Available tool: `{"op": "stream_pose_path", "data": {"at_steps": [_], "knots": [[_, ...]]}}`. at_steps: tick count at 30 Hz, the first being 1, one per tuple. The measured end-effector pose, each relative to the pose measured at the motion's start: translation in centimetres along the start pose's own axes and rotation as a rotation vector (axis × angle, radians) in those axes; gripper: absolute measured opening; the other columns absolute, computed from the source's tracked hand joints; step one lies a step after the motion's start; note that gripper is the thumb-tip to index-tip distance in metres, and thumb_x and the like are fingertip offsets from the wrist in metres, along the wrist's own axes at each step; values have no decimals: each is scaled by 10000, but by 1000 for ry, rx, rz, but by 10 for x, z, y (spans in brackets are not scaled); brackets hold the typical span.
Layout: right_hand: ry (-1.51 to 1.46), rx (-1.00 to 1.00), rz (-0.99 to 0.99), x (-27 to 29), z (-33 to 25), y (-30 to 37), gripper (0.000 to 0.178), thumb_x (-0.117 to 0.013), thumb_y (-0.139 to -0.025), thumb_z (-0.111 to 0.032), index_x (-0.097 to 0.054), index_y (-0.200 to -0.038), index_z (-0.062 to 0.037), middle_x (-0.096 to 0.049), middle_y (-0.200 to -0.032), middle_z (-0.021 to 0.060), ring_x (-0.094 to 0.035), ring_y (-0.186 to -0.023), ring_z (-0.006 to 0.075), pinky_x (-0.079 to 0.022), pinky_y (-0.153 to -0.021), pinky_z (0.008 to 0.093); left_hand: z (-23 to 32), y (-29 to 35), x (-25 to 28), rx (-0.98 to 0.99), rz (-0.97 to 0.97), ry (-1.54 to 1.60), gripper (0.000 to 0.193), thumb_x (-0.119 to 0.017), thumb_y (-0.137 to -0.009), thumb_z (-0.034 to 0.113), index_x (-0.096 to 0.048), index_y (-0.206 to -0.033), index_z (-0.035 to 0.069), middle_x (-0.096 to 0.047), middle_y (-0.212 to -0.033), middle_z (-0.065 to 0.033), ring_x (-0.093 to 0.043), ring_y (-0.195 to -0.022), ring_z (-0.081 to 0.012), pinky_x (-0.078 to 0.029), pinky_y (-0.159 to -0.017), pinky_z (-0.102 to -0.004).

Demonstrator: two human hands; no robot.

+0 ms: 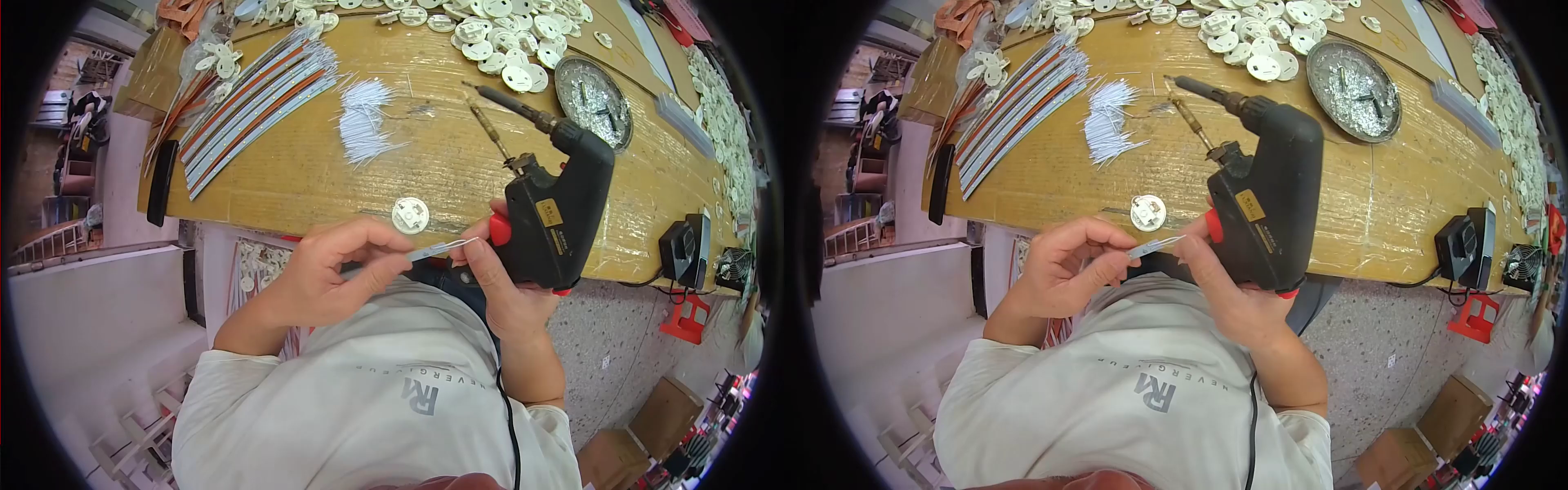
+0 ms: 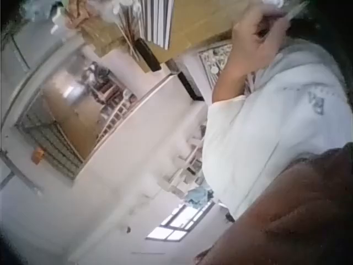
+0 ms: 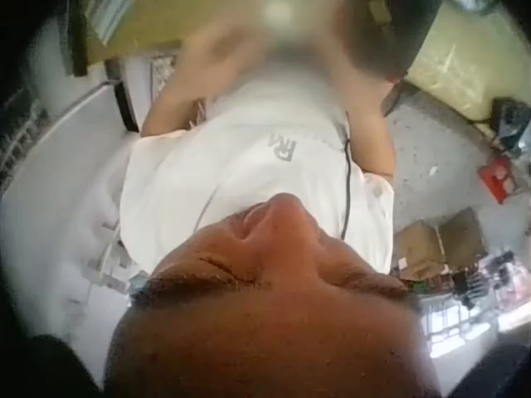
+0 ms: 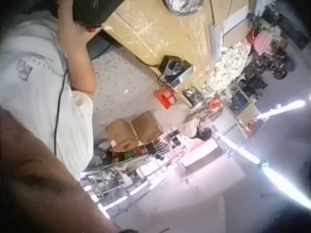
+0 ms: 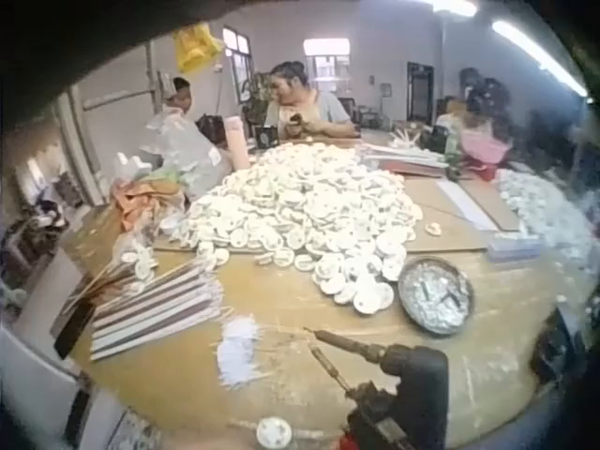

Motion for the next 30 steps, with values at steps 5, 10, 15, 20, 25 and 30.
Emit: {"op": "stream_pose_path", "data": {"at_steps": [5, 10, 15, 20, 25, 30], "knots": [[-113, -122, -57, -3, -1, 4, 466, -707, -939, 73, -543, -1374, 48, -702, -968, 129, -709, -830, 193, -591, -737, 303, 2, -8, -14, -27, -56, 88, 203, -703, -969, -58, -678, -1170, -73, -727, -1014, -138, -723, -838, -143, -604, -684, -258], [-123, -180, -72, 6, -11, 0, 452, -731, -898, 102, -577, -1320, 63, -717, -948, 128, -708, -808, 184, -590, -721, 297, 1, -18, -13, 76, -218, 90, 148, -702, -956, -68, -705, -1104, -70, -731, -981, -130, -721, -783, -145, -594, -645, -257], [-86, -175, -189, 9, -13, -2, 190, -808, -902, 0, -700, -1058, 0, -719, -946, 23, -677, -884, 85, -574, -778, 266, -15, -16, -18, 91, -202, 53, 107, -707, -942, -40, -714, -1049, -41, -731, -899, -80, -687, -710, -105, -550, -616, -243], [-367, -192, -49, 8, -9, -2, 121, -775, -941, -25, -721, -1047, -5, -722, -924, 7, -684, -816, 80, -571, -724, 255, -19, -7, -27, 214, 50, 208, 95, -653, -968, -59, -661, -1061, -42, -738, -880, -99, -700, -689, -118, -581, -622, -248], [-353, -136, -141, 4, -4, 7, 292, -753, -957, -13, -652, -1231, -22, -723, -967, 30, -678, -905, 83, -569, -762, 253, -26, -5, -33, 169, 66, 172, 59, -665, -974, -49, -654, -1032, -44, -727, -879, -104, -679, -663, -107, -578, -606, -248], [-261, -103, -137, 5, 6, 7, 401, -775, -927, -4, -631, -1301, -7, -729, -979, 19, -675, -896, 74, -572, -786, 264, -31, -11, -32, 106, 47, 95, 26, -664, -981, -45, -649, -1003, -46, -708, -865, -92, -675, -670, -102, -575, -610, -243]]}}
Point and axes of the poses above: each hand's wrist, its own y-axis away from the middle knuckle, its own x-axis out of the back of the hand, z = x × y, the point moved 1 cm from there along -y, towards the middle knuckle
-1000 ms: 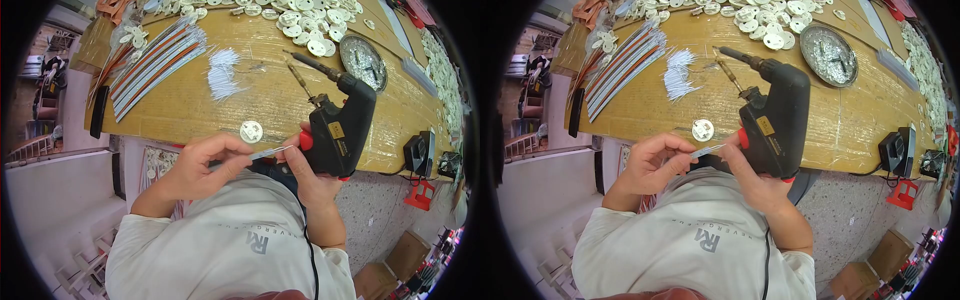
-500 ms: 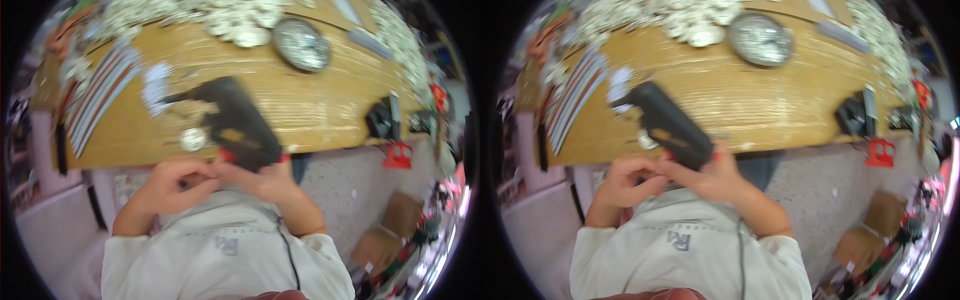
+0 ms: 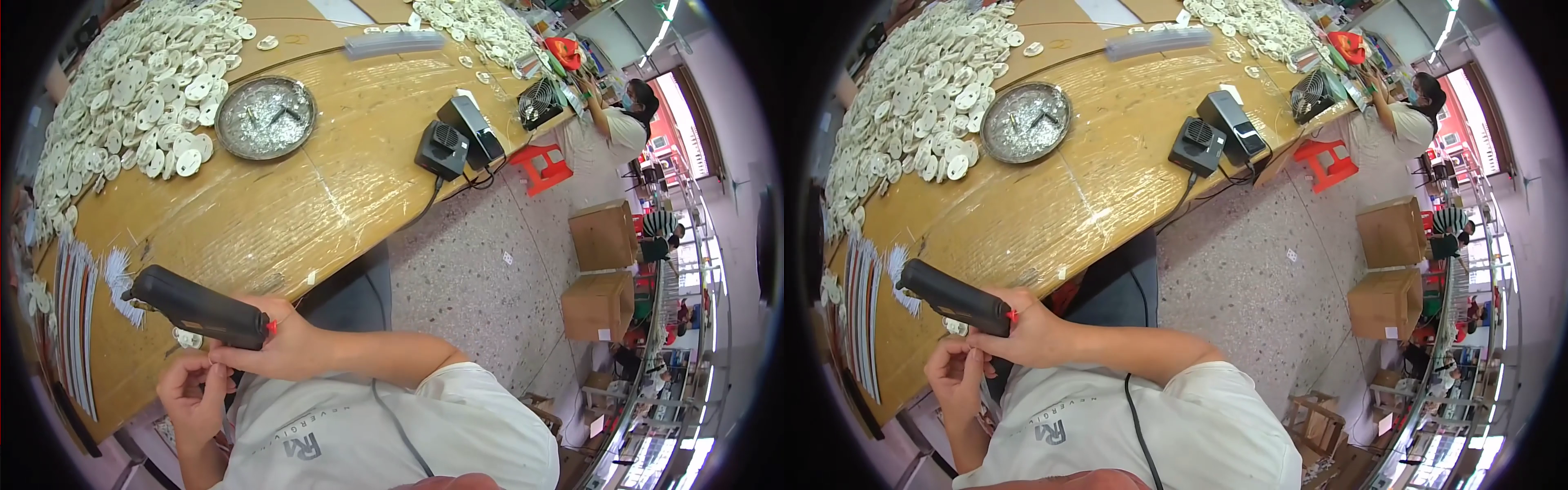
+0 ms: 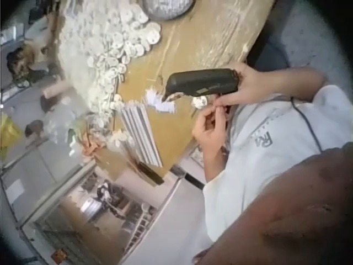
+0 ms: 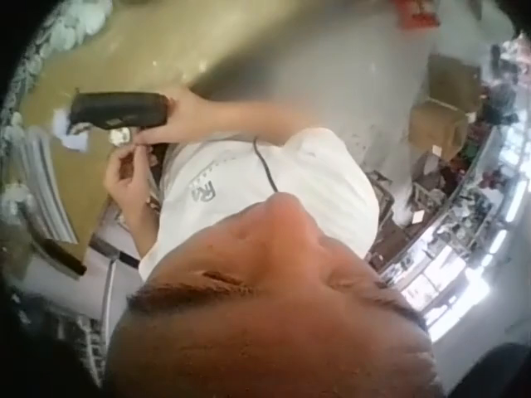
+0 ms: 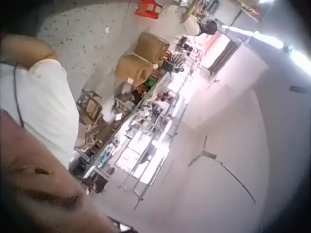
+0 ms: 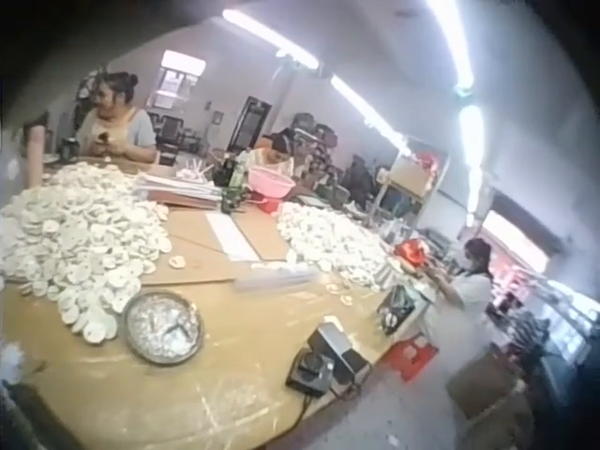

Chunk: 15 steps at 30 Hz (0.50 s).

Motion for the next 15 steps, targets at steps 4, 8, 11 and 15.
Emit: {"op": "stream_pose_path", "data": {"at_steps": [4, 8, 11, 15], "knots": [[18, 26, -6, -6, 3, -8, 406, -777, -928, -9, -630, -1306, -8, -731, -985, 18, -674, -899, 74, -573, -793, 267, -2, 2, 5, -151, 72, -50, 26, -662, -970, -69, -649, -979, -48, -679, -867, -109, -657, -682, -113, -546, -608, -236], [-48, 61, 43, -12, 5, -12, 359, -777, -928, -12, -663, -1268, -15, -730, -992, 13, -675, -897, 72, -572, -786, 264, 6, 13, 8, -313, 159, -237, 90, -673, -929, -113, -668, -993, -49, -678, -904, -148, -627, -700, -146, -513, -626, -265], [57, -102, 38, -8, -13, -7, 197, -735, -970, -54, -729, -1164, -21, -742, -993, 29, -693, -907, 86, -576, -790, 273, 16, 13, 10, -426, 200, -450, 154, -706, -862, -137, -708, -981, -39, -713, -887, -154, -684, -784, -243, -539, -715, -335], [222, -76, 96, 38, -29, 14, 565, -668, -976, -225, -516, -1416, 94, -753, -1043, 174, -735, -884, 281, -574, -899, 434, 18, -10, 9, -529, 205, -619, 168, -749, -826, -106, -716, -952, 0, -706, -920, -133, -661, -778, -258, -518, -695, -336]]}}
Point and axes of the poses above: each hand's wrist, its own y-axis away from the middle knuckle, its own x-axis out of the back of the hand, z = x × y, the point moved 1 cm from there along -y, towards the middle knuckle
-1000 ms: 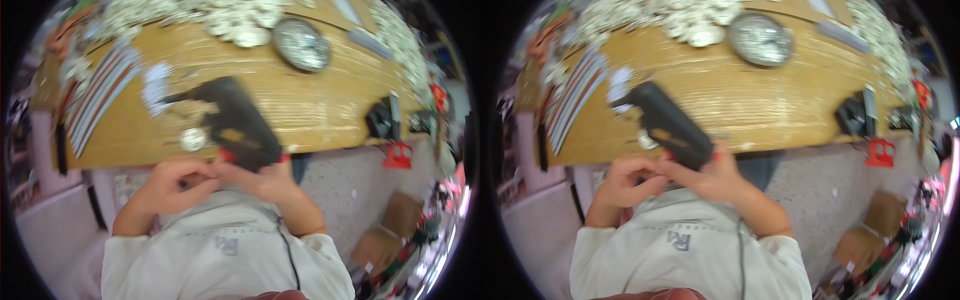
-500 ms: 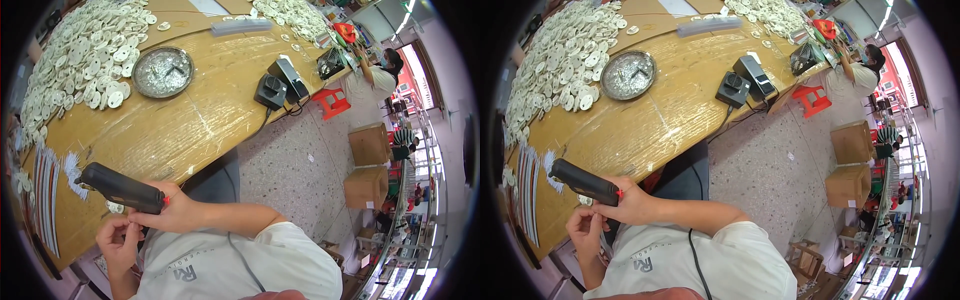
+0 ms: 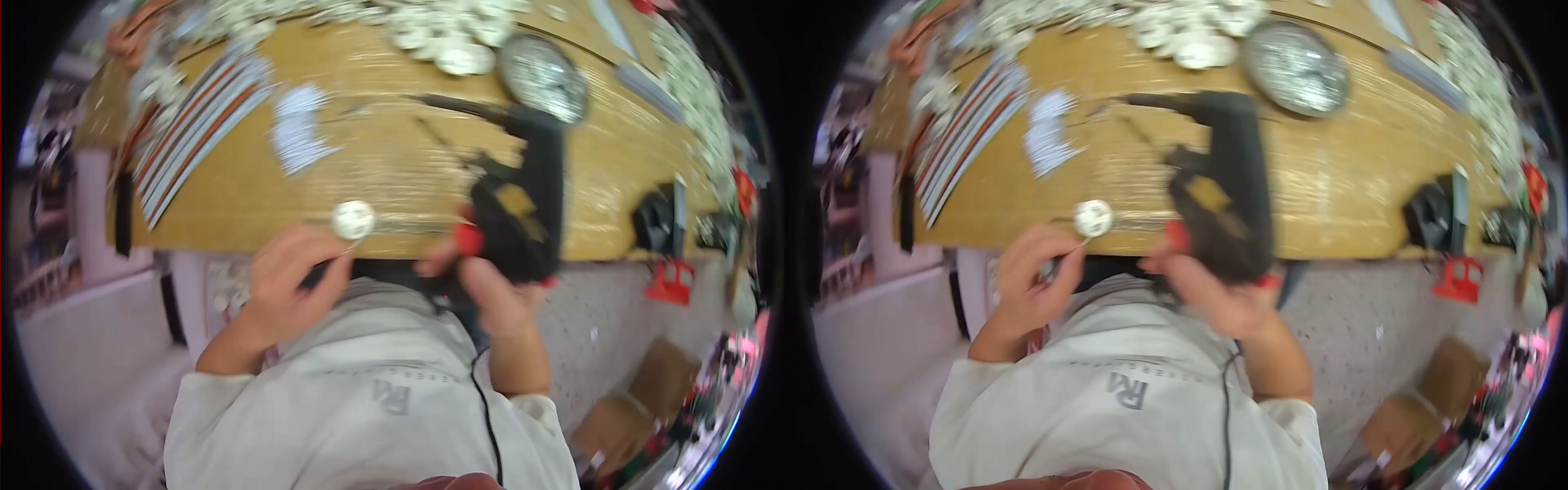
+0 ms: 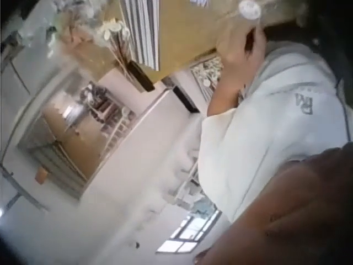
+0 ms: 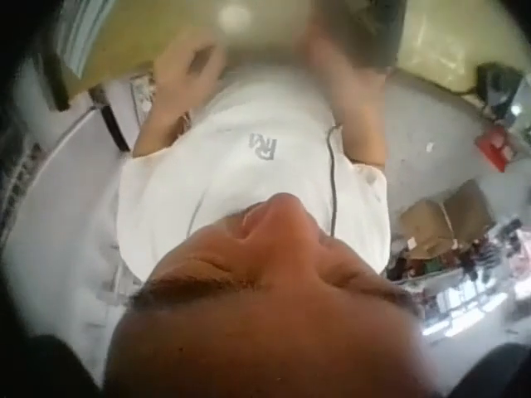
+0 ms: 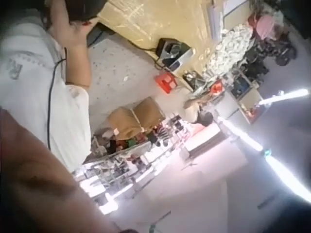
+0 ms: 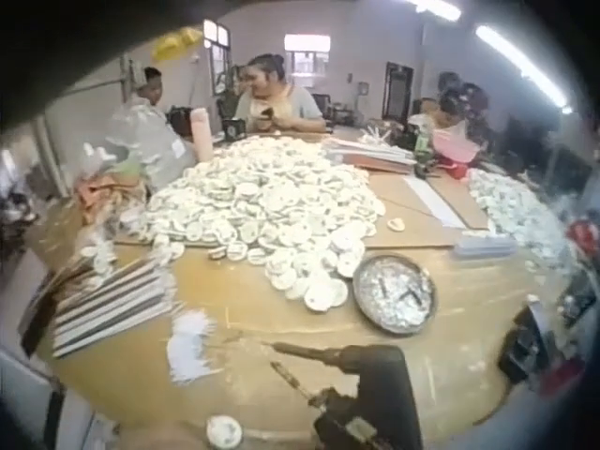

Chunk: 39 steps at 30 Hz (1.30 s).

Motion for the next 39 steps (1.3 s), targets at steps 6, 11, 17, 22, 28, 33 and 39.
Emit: {"op": "stream_pose_path", "data": {"at_steps": [6, 11, 17, 22, 28, 33, 39], "knots": [[265, 318, -129, 34, 24, 12, 715, -785, -827, -191, -516, -1411, 125, -703, -1143, 231, -690, -754, 213, -572, -651, 327, -10, 6, 6, -61, 52, -187, 220, -775, -735, -69, -706, -906, 50, -710, -1032, -104, -641, -875, -244, -439, -791, -356], [301, 325, -88, 18, 14, 8, 184, -740, -669, -132, -677, -782, -1, -599, -638, 71, -568, -519, 288, -446, -513, 348, -18, 4, 8, -71, 38, -167, 240, -772, -678, -46, -688, -868, 74, -721, -1055, -73, -637, -874, -234, -392, -830, -367], [449, 457, -194, 26, 16, 2, 243, -717, -593, -157, -666, -767, 5, -564, -612, 83, -543, -473, 288, -433, -482, 349, -23, 3, 5, -79, 34, -168, 256, -773, -651, -44, -672, -844, 90, -728, -1044, -43, -639, -858, -222, -369, -831, -367], [501, 590, -269, 23, 15, -6, 260, -710, -566, -157, -669, -764, 8, -564, -612, 83, -548, -467, 284, -431, -469, 334, -23, 2, 1, -82, 61, -162, 263, -766, -618, -8, -631, -801, 122, -703, -1032, 4, -615, -843, -208, -340, -822, -378], [580, 561, -283, 19, 8, -6, 245, -708, -563, -155, -650, -749, -6, -535, -598, 75, -514, -444, 273, -414, -456, 346, -22, 4, 2, -65, 47, -142, 262, -766, -617, -9, -629, -793, 127, -701, -1039, 7, -615, -853, -208, -332, -823, -382], [586, 578, -254, 14, 6, -6, 237, -696, -553, -144, -642, -745, -17, -520, -589, 72, -502, -438, 269, -403, -451, 345, -22, 4, 4, -65, 13, -143, 261, -778, -641, -28, -655, -831, 102, -725, -1057, -38, -637, -874, -212, -344, -850, -376], [580, 566, -261, 10, 5, -8, 265, -674, -520, -120, -651, -763, -15, -533, -585, 73, -512, -435, 269, -404, -453, 341, -22, 4, 4, -56, 16, -142, 261, -778, -644, -28, -652, -831, 104, -722, -1056, -33, -638, -877, -213, -344, -854, -376]]}}
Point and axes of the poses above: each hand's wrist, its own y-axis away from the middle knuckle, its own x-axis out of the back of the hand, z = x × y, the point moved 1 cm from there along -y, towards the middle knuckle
